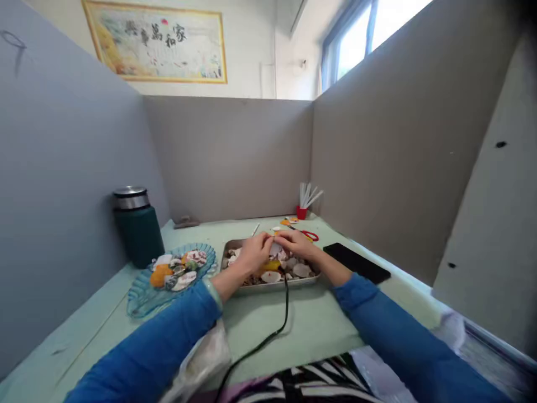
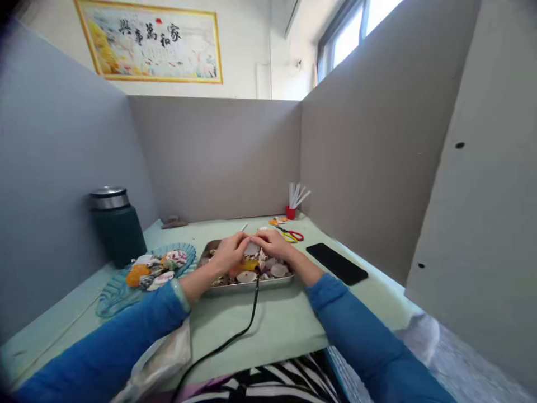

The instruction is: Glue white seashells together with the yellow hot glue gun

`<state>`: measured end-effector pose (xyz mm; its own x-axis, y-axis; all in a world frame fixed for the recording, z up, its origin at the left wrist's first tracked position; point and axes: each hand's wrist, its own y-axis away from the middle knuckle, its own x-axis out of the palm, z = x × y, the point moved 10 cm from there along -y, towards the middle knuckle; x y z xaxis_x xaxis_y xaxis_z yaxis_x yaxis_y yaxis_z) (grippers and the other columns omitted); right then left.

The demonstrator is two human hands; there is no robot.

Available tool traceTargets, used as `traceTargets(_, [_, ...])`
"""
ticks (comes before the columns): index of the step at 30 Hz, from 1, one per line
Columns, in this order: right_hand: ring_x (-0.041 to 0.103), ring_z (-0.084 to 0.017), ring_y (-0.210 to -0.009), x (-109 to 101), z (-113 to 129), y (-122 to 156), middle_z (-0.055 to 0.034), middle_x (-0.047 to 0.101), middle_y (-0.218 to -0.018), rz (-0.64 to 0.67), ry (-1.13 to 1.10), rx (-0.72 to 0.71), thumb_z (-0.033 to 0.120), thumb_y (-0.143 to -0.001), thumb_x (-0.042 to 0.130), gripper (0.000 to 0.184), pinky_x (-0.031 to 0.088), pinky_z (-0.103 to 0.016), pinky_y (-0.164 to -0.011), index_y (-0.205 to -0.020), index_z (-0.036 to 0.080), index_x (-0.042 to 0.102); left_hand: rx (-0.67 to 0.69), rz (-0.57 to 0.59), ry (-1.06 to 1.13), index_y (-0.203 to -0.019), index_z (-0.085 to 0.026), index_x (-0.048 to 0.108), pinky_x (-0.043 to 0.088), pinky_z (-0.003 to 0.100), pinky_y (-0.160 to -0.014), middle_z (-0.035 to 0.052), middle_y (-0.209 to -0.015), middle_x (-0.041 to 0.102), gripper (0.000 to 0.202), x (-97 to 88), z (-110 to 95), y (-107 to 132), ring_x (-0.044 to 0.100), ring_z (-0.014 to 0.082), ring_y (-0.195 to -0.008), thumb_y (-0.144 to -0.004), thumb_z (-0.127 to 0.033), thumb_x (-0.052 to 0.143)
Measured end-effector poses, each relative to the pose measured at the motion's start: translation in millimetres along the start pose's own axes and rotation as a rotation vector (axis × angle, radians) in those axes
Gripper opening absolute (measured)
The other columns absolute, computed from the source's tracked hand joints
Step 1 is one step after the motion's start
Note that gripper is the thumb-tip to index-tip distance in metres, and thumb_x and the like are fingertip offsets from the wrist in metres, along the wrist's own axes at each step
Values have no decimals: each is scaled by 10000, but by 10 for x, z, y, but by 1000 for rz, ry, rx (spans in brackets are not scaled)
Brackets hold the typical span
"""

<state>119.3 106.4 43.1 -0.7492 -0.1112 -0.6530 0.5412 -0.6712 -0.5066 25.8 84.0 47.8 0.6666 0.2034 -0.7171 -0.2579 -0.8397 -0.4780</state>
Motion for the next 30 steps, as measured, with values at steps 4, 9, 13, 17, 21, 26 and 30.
traceTargets(4, [442, -102, -493, -8, -4, 11, 27, 474, -511, -5, -29, -1, 528, -889, 433, 439, 339, -224, -497, -650, 167, 502, -3, 0, -25, -944, -162, 630, 388, 236, -626, 12, -649, 613, 290, 31, 47, -14, 578, 145, -631, -907, -322, 391])
traceTargets(9, [449, -102, -475, 2, -24, 6, 35, 462, -495, 0, -62, -6, 553, -883, 438, 452, 344, -226, -491, -662, 168, 519, 18, 2, -34, -949, -169, 625, 397, 242, -640, 22, -660, 623, 300, 48, 56, -12, 588, 151, -637, -919, -318, 367])
traceTargets(13, [447, -100, -473, -4, -39, 2, 34, 469, -493, -9, -56, -11, 546, -886, 443, 454, 345, -225, -492, -646, 168, 515, 25, 5, -42, -929, -173, 620, 398, 245, -633, 26, -652, 624, 294, 51, 57, -8, 591, 157, -630, -923, -313, 362])
traceTargets(17, [456, -103, -468, 3, -48, 3, 33, 464, -488, -5, -63, -9, 530, -888, 446, 440, 344, -227, -485, -646, 167, 510, 13, 6, -45, -926, -177, 615, 397, 244, -625, 21, -635, 618, 285, 51, 65, -9, 589, 156, -618, -923, -312, 364])
traceTargets(21, [456, -105, -474, 1, -35, 5, 29, 470, -490, -5, -51, -15, 504, -892, 448, 426, 345, -229, -493, -638, 167, 508, 3, 8, -38, -906, -180, 612, 397, 242, -620, 18, -619, 613, 281, 54, 72, -7, 586, 156, -609, -923, -312, 365])
traceTargets(26, [458, -105, -474, 2, -37, 5, 30, 473, -494, -2, -48, -10, 488, -894, 448, 410, 348, -229, -494, -651, 165, 514, 24, 0, -28, -896, -176, 608, 397, 243, -616, 19, -619, 612, 271, 49, 57, -5, 583, 156, -603, -917, -302, 369])
traceTargets(30, [461, -106, -485, 5, -49, 3, 29, 473, -491, -1, -37, -14, 473, -901, 443, 407, 353, -229, -507, -640, 167, 504, 27, -1, -33, -881, -170, 607, 396, 244, -613, 22, -624, 612, 265, 43, 45, -3, 582, 154, -600, -910, -296, 376])
